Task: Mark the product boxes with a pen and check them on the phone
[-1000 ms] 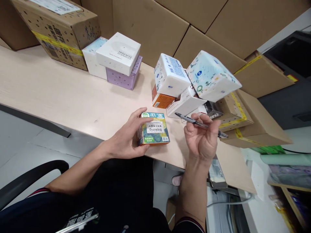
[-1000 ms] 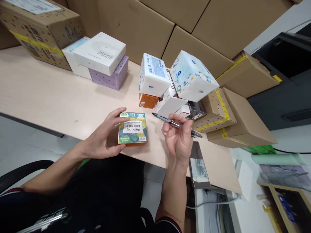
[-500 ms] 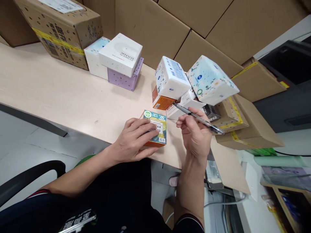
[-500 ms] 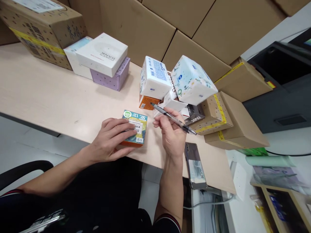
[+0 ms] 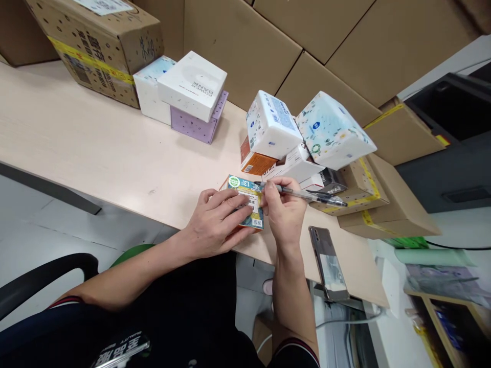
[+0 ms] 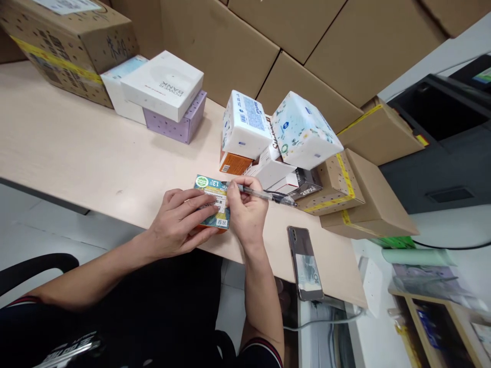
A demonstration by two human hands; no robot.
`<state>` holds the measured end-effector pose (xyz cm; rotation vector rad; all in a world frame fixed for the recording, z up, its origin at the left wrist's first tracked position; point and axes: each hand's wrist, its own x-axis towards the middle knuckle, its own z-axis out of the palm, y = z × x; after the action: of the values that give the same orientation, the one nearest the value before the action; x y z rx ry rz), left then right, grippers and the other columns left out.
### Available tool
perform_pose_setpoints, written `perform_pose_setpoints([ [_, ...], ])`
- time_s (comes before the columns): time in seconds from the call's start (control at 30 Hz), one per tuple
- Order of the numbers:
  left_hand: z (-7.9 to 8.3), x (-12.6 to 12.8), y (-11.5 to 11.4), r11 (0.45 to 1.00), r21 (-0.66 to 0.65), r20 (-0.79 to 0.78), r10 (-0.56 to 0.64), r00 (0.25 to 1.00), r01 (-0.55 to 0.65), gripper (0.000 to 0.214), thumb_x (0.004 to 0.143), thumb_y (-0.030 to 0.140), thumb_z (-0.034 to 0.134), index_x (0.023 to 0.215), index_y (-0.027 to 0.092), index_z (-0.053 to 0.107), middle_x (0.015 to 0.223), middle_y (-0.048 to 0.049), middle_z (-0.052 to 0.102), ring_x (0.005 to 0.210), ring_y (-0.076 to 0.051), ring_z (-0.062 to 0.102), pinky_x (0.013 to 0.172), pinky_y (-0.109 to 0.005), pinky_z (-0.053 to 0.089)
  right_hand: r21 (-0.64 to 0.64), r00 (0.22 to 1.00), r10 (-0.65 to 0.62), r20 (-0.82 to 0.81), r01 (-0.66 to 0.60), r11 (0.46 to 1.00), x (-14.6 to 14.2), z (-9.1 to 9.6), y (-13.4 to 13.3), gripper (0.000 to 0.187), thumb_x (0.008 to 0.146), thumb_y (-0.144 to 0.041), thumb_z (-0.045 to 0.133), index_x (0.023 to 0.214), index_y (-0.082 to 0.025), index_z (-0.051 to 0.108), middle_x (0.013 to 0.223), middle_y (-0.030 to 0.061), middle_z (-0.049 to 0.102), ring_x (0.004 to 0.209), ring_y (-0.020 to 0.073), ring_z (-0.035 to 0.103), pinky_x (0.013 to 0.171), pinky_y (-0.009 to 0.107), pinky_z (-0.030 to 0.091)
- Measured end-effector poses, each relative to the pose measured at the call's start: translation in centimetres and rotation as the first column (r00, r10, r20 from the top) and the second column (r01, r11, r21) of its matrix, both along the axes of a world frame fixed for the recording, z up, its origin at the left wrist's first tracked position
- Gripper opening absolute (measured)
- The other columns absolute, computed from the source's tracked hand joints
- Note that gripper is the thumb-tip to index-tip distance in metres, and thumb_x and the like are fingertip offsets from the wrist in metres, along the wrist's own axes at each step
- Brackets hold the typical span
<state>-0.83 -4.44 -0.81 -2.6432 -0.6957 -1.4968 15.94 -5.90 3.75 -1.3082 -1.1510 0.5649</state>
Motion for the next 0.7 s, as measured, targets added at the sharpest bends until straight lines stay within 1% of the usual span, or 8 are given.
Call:
perform_pose_setpoints([
  [0.07, -0.01, 0.02, -0.01, 1.000, -0.005, 0.000, -0.003, 1.000, 0.003, 0.028, 0.099, 0.036, 0.067, 0.117, 0.015, 0.068, 0.118, -0.0122, 0.077, 0.115, -0.032, 0.068, 0.089, -0.045, 0.043, 0.006, 0.999, -0.025, 0.023, 0.025, 1.000, 0.05, -0.25, 0.00, 0.024, 0.090, -0.044, 0.069, 0.084, -0.024, 0.056, 0.059, -0.0086, 0.056, 0.046, 0.0084, 0.048, 0.046, 0.022, 0.039],
  [0.13, -0.03, 0.02, -0.03, 1.000, -0.007, 0.004, -0.008, 1.000, 0.008, 0.028, 0.099, 0.036, 0.067, 0.117, 0.014, 0.068, 0.118, -0.0127, 0.077, 0.115, -0.032, 0.067, 0.090, -0.045, 0.043, 0.011, 0.996, -0.044, 0.075, 0.043, 0.999, 0.09, -0.55, 0.05, 0.025, 0.093, -0.045, 0.066, 0.083, -0.024, 0.055, 0.061, -0.0082, 0.056, 0.047, 0.0081, 0.048, 0.047, 0.022, 0.039],
  [0.3, -0.06, 0.02, -0.06, 1.000, -0.016, 0.017, -0.014, 1.000, 0.014, 0.027, 0.098, 0.034, 0.067, 0.118, 0.016, 0.069, 0.118, -0.0119, 0.076, 0.115, -0.032, 0.067, 0.091, -0.045, 0.042, 0.007, 0.980, -0.052, 0.193, 0.052, 0.999, 0.11, -0.70, 0.17, 0.025, 0.095, -0.044, 0.062, 0.082, -0.023, 0.056, 0.065, -0.0073, 0.058, 0.051, 0.0081, 0.050, 0.050, 0.023, 0.041],
  [0.47, -0.07, 0.04, -0.06, 1.000, -0.015, 0.019, -0.016, 1.000, 0.017, 0.026, 0.098, 0.034, 0.066, 0.117, 0.015, 0.068, 0.117, -0.0123, 0.077, 0.114, -0.031, 0.067, 0.091, -0.045, 0.042, -0.010, 0.964, -0.067, 0.256, 0.072, 0.997, -0.11, -0.23, 0.08, 0.024, 0.096, -0.043, 0.061, 0.082, -0.023, 0.058, 0.066, -0.0064, 0.059, 0.055, 0.0096, 0.054, 0.055, 0.024, 0.044],
  [0.6, -0.02, 0.04, -0.03, 1.000, -0.013, 0.026, -0.014, 1.000, 0.015, 0.026, 0.098, 0.034, 0.066, 0.118, 0.016, 0.068, 0.117, -0.0117, 0.077, 0.114, -0.031, 0.068, 0.092, -0.045, 0.042, -0.023, 0.952, -0.066, 0.299, 0.077, 0.997, -0.14, -0.14, 0.01, 0.025, 0.096, -0.043, 0.060, 0.081, -0.024, 0.057, 0.064, -0.0066, 0.058, 0.055, 0.0104, 0.053, 0.056, 0.025, 0.043],
  [0.7, 0.01, 0.04, -0.03, 1.000, -0.012, 0.020, -0.014, 1.000, 0.015, 0.026, 0.098, 0.034, 0.067, 0.117, 0.016, 0.068, 0.117, -0.0117, 0.077, 0.114, -0.032, 0.068, 0.091, -0.045, 0.042, -0.016, 0.954, -0.068, 0.293, 0.076, 0.997, -0.06, -0.17, -0.01, 0.025, 0.096, -0.043, 0.060, 0.081, -0.024, 0.057, 0.064, -0.0068, 0.057, 0.055, 0.0103, 0.052, 0.056, 0.025, 0.042],
])
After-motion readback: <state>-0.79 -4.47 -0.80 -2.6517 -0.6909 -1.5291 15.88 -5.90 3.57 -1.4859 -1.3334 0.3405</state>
